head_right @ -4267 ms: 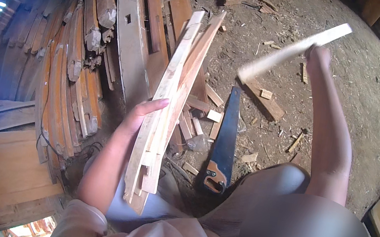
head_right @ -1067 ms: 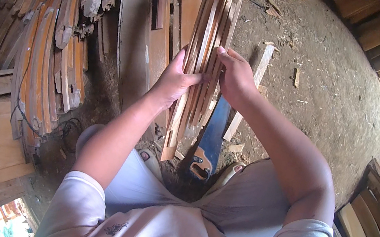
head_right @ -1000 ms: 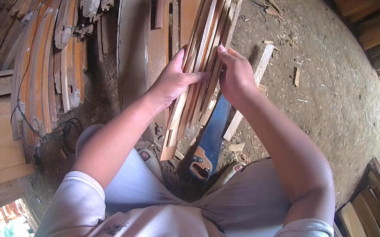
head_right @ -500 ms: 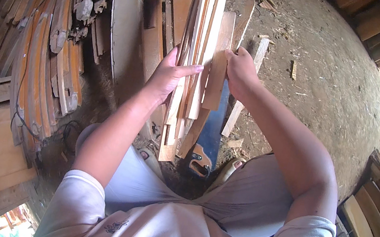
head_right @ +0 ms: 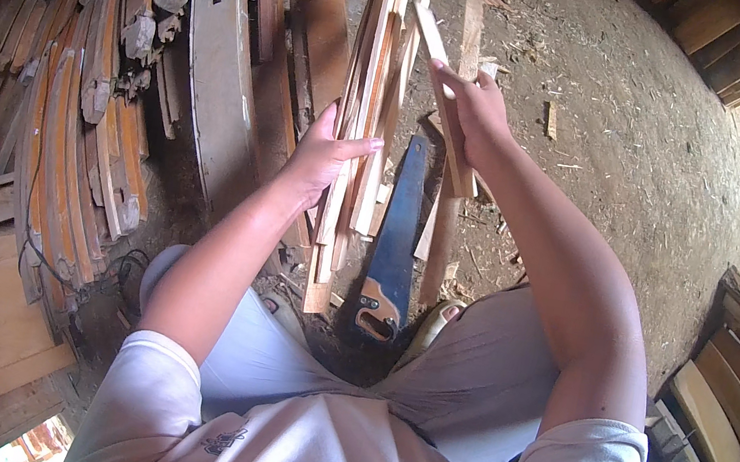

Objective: The person sits on the floor of a workshop and sorts through a pile of thin wooden strips. They pick up pieces, inspect them, and place them into a neat stack. The person then stands up and continues to organize the wood pieces on a nearby workbench.

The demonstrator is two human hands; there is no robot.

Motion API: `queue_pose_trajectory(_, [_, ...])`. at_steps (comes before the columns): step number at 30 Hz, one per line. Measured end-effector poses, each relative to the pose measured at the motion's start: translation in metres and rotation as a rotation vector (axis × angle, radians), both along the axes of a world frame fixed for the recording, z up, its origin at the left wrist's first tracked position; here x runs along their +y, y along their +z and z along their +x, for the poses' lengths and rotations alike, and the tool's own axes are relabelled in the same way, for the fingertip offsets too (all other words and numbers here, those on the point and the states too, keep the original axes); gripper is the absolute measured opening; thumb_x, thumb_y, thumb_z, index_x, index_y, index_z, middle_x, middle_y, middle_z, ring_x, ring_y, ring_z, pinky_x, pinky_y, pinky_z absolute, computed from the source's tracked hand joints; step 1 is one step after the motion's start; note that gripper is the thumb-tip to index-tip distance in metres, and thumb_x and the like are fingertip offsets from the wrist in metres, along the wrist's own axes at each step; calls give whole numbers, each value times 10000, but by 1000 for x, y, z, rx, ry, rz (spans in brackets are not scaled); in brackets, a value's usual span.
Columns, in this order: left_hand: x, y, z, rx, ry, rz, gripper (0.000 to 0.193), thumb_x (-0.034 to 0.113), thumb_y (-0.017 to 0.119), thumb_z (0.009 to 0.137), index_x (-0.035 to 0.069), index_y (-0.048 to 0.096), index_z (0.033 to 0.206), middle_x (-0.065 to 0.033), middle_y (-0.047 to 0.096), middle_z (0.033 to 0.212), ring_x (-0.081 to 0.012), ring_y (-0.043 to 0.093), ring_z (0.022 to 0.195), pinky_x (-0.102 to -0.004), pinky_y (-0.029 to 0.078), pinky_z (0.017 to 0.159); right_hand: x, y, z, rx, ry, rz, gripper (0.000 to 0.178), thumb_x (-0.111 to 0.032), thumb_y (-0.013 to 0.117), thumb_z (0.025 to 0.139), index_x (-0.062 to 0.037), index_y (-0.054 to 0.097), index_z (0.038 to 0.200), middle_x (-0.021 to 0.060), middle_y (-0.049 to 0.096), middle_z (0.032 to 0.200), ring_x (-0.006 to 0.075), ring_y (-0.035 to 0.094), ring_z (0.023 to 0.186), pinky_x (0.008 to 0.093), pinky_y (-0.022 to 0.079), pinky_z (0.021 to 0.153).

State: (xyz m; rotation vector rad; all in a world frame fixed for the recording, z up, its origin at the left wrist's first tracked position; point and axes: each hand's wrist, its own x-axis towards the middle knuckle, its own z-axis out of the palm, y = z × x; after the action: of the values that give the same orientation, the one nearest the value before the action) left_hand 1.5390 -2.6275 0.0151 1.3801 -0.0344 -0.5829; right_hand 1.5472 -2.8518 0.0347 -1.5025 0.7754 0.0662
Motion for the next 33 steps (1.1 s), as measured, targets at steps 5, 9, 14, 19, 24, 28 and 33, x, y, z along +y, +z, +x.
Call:
queue_pose_trajectory(5, [-11,-29,0,-9,33,109,615,1,750,863,5,465,1408,-122,609,1329,-205,589,1220,-369,424,1105,-9,5,5,13,16,-1,509,-425,866,794,-62,533,922,24,516,763,113,498,626,301,447,570])
queue_pose_trajectory(9, [-27,-43,-5,-6,-25,108,666,23,771,856,-16,436,1431,-142,594,1361,-218,563,1260,-377,384,1138,-64,-16,8,91,-13,34,285,-84,559,947,102,523,1159,121,566,895,190,583,650,360,560,620])
queue_pose_trajectory(14, [-53,-101,-13,-61,31,170,748,37,838,802,18,435,1432,-113,616,1341,-225,588,1222,-370,432,1082,-97,-40,6,135,-166,88,193,-49,446,960,70,476,1108,151,531,973,246,624,763,443,604,674])
queue_pose_trajectory(19, [-95,-132,-5,-111,-78,149,632,-2,795,794,36,492,1347,-95,654,1242,-219,632,1135,-380,498,1003,-127,-51,-1,175,-166,31,164,-35,412,963,46,473,1091,135,522,944,254,622,802,449,596,672])
queue_pose_trajectory(24, [-97,-176,19,-240,-136,313,752,36,818,734,1,430,1378,-166,610,1295,-276,601,1212,-393,462,1061,-137,-43,-7,152,-189,59,366,-36,431,962,94,490,1299,164,572,1008,237,636,834,416,590,660])
queue_pose_trajectory(28, [-63,-236,20,-442,-154,855,966,112,758,750,-86,222,1529,-273,502,1413,-405,539,1274,-429,419,1109,-124,-27,-1,99,-161,46,283,-38,376,995,86,494,1221,132,582,961,230,646,822,403,603,710])
queue_pose_trajectory(33, [-119,-186,-34,-981,-307,1260,772,107,620,886,-30,255,1552,-294,354,1521,-459,360,1420,-604,310,1151,-156,-29,-17,118,-262,40,240,-22,385,991,98,494,1167,140,591,967,232,651,830,413,606,715])
